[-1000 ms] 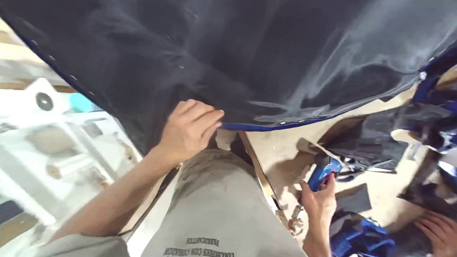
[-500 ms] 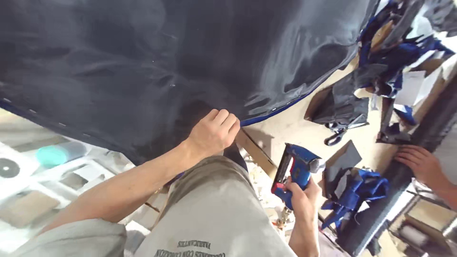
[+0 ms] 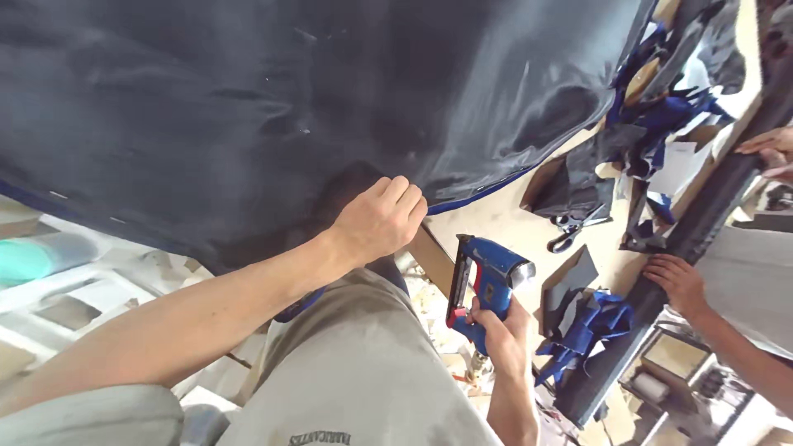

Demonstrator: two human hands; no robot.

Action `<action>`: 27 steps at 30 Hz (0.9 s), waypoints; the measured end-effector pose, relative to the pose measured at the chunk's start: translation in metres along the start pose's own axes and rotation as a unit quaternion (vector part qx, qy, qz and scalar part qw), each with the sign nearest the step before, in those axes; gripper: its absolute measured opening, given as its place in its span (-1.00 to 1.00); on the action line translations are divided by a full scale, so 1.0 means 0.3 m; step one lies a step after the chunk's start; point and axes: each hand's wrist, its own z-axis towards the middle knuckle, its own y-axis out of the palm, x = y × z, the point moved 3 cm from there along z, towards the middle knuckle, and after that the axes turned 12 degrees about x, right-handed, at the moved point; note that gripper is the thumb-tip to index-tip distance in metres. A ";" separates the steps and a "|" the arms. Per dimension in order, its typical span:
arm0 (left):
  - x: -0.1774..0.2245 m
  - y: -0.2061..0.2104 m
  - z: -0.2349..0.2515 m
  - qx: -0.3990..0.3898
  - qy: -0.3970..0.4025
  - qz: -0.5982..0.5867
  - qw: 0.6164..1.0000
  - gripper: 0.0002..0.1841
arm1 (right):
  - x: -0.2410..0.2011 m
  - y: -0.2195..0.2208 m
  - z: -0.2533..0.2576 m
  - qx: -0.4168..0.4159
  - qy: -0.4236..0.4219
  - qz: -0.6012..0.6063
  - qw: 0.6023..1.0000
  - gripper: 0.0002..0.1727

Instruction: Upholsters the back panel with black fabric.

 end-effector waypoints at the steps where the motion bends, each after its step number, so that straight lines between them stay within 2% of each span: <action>1: 0.002 0.005 -0.003 -0.001 0.010 0.002 1.000 -0.81 | -0.014 0.003 0.004 0.000 0.001 -0.011 1.000 -0.73; 5: 0.007 0.004 -0.013 0.017 0.045 0.007 0.999 -0.79 | -0.101 -0.010 0.044 0.010 -0.032 -0.042 0.999 -0.64; 8: 0.025 -0.003 -0.024 0.026 0.044 0.007 0.999 -0.76 | -0.183 -0.042 0.087 0.011 -0.074 -0.077 0.994 -0.68; 13: 0.095 -0.021 -0.051 -0.051 0.016 0.066 0.996 -0.75 | -0.278 -0.052 0.167 -0.010 -0.089 -0.157 0.984 -0.69; 19: 0.112 -0.036 -0.082 -0.117 0.006 0.095 0.988 -0.68 | -0.305 -0.024 0.185 -0.023 -0.071 -0.162 0.984 -0.73; 27: 0.113 -0.037 -0.075 -0.119 0.003 0.097 0.988 -0.68 | -0.290 0.003 0.189 -0.044 -0.050 -0.159 0.985 -0.74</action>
